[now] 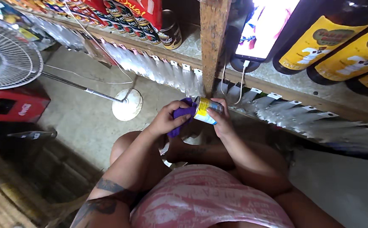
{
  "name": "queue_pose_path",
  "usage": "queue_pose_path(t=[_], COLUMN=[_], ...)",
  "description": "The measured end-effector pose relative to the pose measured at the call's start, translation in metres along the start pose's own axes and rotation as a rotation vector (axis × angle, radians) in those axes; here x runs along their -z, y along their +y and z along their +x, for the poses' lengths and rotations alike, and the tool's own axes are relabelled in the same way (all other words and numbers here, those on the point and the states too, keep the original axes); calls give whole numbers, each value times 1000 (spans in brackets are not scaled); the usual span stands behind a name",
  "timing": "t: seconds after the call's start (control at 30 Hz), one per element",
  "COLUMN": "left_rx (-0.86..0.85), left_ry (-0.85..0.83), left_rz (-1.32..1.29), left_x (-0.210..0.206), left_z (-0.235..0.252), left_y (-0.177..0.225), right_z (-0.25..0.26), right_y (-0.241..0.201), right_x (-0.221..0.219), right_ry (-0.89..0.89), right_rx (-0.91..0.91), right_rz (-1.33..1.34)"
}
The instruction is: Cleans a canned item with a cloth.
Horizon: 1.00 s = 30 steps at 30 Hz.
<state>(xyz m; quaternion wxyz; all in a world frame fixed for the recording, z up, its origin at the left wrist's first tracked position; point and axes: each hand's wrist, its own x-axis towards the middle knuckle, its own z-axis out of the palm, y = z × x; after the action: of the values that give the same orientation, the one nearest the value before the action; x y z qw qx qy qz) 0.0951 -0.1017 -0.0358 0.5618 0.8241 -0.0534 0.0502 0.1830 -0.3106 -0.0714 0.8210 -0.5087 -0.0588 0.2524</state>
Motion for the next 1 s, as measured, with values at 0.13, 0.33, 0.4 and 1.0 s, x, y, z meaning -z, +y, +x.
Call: queue_pose_path(t=[0.13, 0.33, 0.4, 1.0], left_rx=[-92, -73, -49, 9], left_ry=[129, 198, 159, 143], left_rz=[-39, 197, 272, 93], left_x=[-5, -6, -7, -10], left_z=[2, 6, 5, 4], left_y=[-2, -10, -10, -5], right_z=[-4, -6, -4, -5], right_y=[1, 2, 2, 1], right_x=[-2, 0, 0, -2], right_ry=[-103, -107, -42, -25], right_rx=[28, 5, 6, 10], right_rz=[-46, 54, 78, 70])
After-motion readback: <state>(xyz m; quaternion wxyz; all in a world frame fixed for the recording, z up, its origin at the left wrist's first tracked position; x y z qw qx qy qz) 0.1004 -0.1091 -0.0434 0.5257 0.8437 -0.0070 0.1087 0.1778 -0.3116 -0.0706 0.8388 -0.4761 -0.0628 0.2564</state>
